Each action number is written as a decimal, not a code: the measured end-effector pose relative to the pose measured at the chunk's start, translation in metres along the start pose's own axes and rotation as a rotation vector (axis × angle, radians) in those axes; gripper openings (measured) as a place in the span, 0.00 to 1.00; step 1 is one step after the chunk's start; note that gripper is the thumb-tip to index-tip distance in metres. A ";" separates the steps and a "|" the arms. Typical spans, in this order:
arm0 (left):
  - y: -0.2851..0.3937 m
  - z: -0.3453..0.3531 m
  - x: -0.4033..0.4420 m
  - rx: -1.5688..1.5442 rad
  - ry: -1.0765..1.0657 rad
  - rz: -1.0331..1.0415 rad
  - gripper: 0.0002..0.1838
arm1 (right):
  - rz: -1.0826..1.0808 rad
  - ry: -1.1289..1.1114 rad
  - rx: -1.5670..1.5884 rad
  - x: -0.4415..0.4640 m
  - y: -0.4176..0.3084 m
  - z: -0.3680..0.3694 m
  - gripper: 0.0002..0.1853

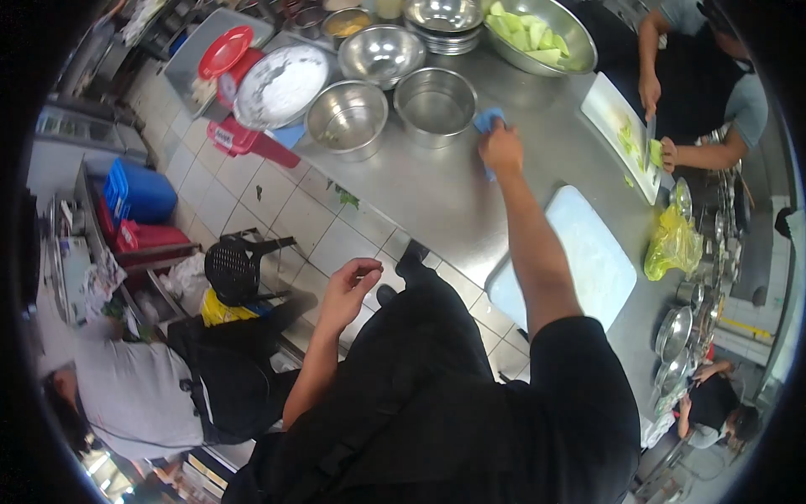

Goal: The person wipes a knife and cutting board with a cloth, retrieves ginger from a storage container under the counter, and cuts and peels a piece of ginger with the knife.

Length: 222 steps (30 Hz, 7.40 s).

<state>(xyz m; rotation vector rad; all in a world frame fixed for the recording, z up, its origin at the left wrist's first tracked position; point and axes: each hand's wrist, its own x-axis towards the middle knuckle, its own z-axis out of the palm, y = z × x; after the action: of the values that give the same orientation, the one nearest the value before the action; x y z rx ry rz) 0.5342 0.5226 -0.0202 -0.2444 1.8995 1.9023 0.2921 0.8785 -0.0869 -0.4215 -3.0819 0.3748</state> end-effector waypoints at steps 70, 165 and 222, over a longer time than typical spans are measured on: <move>0.040 -0.316 0.064 0.162 0.933 0.127 0.12 | -1.165 -0.507 0.580 -0.103 -0.525 0.049 0.19; 0.541 -1.899 0.530 0.500 2.585 -0.426 0.38 | -1.741 -1.382 -0.118 0.668 -2.132 0.462 0.24; 0.420 -1.924 0.595 0.086 2.631 0.094 0.41 | -2.035 -1.514 -0.107 0.456 -2.134 0.585 0.24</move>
<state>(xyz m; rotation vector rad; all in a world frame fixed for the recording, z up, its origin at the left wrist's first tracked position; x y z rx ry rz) -0.5177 -1.2452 0.0287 -3.8055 2.3726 0.4225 -0.7340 -1.1330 -0.1613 3.6569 -1.8839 0.3247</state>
